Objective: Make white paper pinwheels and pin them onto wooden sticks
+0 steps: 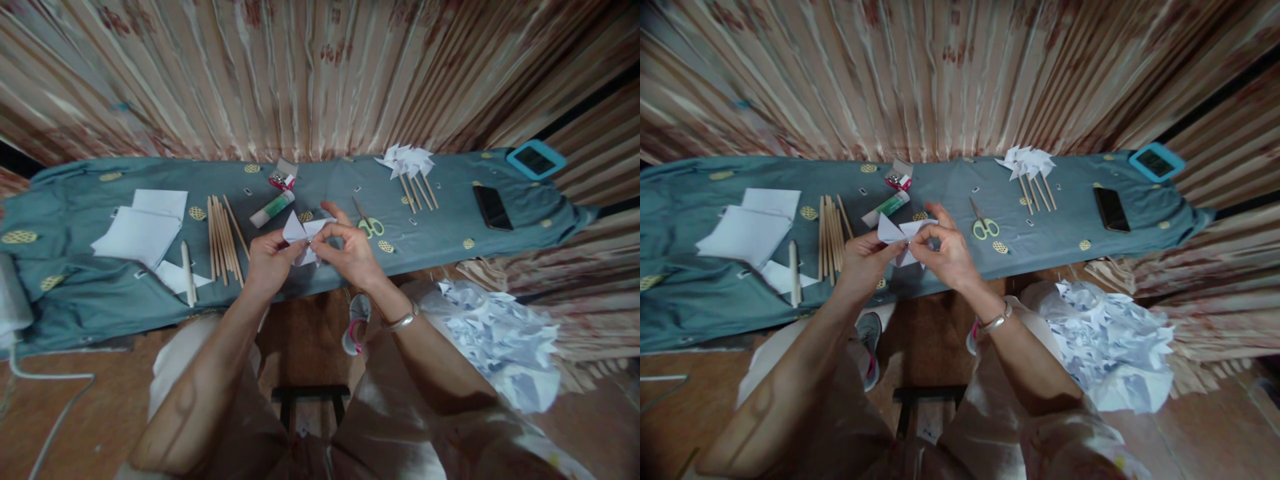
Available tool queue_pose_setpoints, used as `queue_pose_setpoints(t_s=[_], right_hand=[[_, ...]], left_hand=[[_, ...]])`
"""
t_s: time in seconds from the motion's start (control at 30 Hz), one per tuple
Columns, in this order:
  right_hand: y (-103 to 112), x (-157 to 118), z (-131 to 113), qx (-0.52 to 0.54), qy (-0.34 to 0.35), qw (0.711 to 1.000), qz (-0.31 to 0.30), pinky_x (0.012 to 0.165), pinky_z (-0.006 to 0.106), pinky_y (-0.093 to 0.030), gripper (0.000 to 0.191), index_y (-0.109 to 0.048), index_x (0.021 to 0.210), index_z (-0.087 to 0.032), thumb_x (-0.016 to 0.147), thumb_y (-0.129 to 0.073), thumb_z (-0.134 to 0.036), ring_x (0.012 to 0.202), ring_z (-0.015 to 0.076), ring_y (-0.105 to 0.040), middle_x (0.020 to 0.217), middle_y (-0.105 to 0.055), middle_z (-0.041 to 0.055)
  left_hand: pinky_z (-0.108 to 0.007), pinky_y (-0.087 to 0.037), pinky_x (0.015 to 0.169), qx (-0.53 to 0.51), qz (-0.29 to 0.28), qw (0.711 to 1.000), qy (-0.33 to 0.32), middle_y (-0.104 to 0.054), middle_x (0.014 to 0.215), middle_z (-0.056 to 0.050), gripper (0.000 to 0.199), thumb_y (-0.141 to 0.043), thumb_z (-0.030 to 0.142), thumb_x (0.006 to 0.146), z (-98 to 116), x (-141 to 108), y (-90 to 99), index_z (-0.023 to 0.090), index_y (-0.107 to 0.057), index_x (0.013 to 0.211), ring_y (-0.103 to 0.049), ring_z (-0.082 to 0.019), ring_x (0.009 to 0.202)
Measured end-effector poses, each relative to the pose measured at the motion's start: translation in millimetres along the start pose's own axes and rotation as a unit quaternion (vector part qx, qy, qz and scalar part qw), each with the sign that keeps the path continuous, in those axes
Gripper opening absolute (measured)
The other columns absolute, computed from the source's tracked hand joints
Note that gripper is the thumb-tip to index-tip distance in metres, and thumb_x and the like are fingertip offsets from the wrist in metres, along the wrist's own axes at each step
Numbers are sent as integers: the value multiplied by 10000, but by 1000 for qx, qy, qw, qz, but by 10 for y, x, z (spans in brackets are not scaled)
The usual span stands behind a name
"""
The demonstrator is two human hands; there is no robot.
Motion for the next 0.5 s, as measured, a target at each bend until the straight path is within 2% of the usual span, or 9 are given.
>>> queue_pose_setpoints(t_s=[0.17,0.3,0.4,0.5], right_hand=[[87,11,-15,1,31,999,16,1199,512,-279,63,-711,752,-214,752,-752,-261,1472,277,-384,1518,-504,67],[209,86,201,-11,13,997,69,1182,527,-306,42,-710,757,-214,768,-712,-254,1405,272,-477,1453,-568,73],[196,102,447,-125,20,987,97,1177,563,-301,65,-690,692,-224,681,-716,-166,1386,294,-477,1387,-615,60],[91,56,644,-240,17,967,78,1138,623,-316,81,-663,673,-191,695,-663,-113,1423,347,-410,1412,-584,125]], left_hand=[[-260,-491,617,-14,20,1000,-4,-745,705,-3,167,-814,230,581,3,23,15,183,-790,739,-613,-144,613],[-259,-503,641,-53,53,997,-8,-755,727,-4,189,-835,237,544,8,59,32,186,-777,717,-627,-141,640],[-262,-510,648,-76,67,995,4,-755,713,-8,230,-863,273,511,13,68,31,190,-771,705,-634,-145,653],[-262,-513,662,-94,70,993,14,-761,722,-16,242,-868,285,513,11,61,24,185,-772,712,-646,-147,670]])
Point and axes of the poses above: each hand's wrist, its own x-axis towards the middle knuckle, its own y-axis out of the back of the hand, z = x × y, the point moved 1 cm from there along x, towards the middle knuckle
